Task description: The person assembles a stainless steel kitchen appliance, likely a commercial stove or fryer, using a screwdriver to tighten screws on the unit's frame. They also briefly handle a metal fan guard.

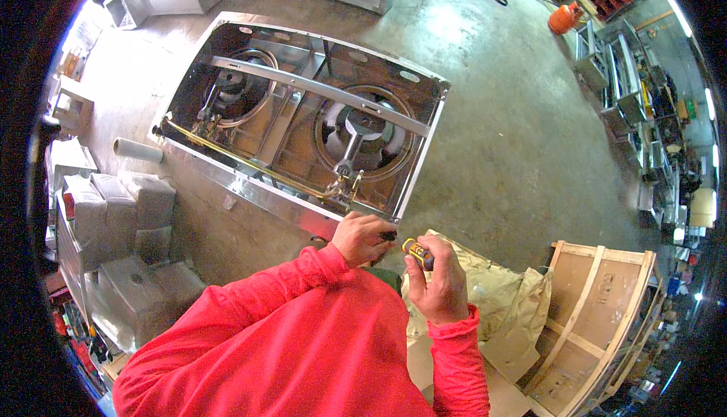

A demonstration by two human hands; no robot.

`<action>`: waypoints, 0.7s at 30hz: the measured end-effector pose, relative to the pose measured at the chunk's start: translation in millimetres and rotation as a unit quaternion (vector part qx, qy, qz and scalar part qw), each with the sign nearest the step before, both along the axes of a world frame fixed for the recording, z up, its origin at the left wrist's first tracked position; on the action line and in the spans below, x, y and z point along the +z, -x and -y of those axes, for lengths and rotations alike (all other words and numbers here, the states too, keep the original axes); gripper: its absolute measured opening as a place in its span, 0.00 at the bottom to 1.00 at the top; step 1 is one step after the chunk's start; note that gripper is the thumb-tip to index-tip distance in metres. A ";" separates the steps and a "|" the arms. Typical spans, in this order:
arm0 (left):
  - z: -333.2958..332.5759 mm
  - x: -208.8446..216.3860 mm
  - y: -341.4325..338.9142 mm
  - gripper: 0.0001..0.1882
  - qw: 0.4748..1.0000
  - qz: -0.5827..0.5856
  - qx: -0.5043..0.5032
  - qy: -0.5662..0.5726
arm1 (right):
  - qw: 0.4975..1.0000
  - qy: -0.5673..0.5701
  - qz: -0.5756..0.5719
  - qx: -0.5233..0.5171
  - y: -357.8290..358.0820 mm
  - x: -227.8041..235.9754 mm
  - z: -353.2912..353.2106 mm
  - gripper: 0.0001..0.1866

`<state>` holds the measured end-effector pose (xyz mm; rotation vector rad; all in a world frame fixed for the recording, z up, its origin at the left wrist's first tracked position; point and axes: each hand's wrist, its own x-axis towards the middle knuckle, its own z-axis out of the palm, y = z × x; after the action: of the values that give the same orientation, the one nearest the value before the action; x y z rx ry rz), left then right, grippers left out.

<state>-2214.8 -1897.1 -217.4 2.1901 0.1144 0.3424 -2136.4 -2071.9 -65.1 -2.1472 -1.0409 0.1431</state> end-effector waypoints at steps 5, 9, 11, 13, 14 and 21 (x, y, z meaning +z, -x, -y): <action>0.9 -2.2 -0.5 0.18 1.000 0.007 0.003 0.006 | 1.000 0.001 -0.013 0.006 1.8 1.5 -1.7 0.20; 0.2 1.9 -0.2 0.18 1.000 0.001 0.005 0.014 | 1.000 0.005 0.003 0.014 3.1 2.2 -2.7 0.20; 0.2 2.1 -0.1 0.17 1.000 -0.003 0.007 0.011 | 1.000 0.005 0.001 0.020 3.3 3.0 -4.0 0.20; 0.0 -1.2 0.3 0.17 1.000 -0.013 0.005 0.003 | 1.000 0.005 -0.002 0.022 3.8 3.1 -3.7 0.20; 0.1 -2.0 0.1 0.17 1.000 -0.009 0.004 0.007 | 1.000 0.004 -0.005 0.021 4.3 2.9 -2.9 0.20; -0.7 -0.3 -0.7 0.17 1.000 -0.002 0.001 0.015 | 1.000 0.004 0.008 0.011 5.4 0.9 0.4 0.21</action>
<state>-2214.1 -1896.4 -217.7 2.1615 0.1230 0.3348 -2141.8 -2072.3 -64.2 -2.1478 -1.0754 0.1425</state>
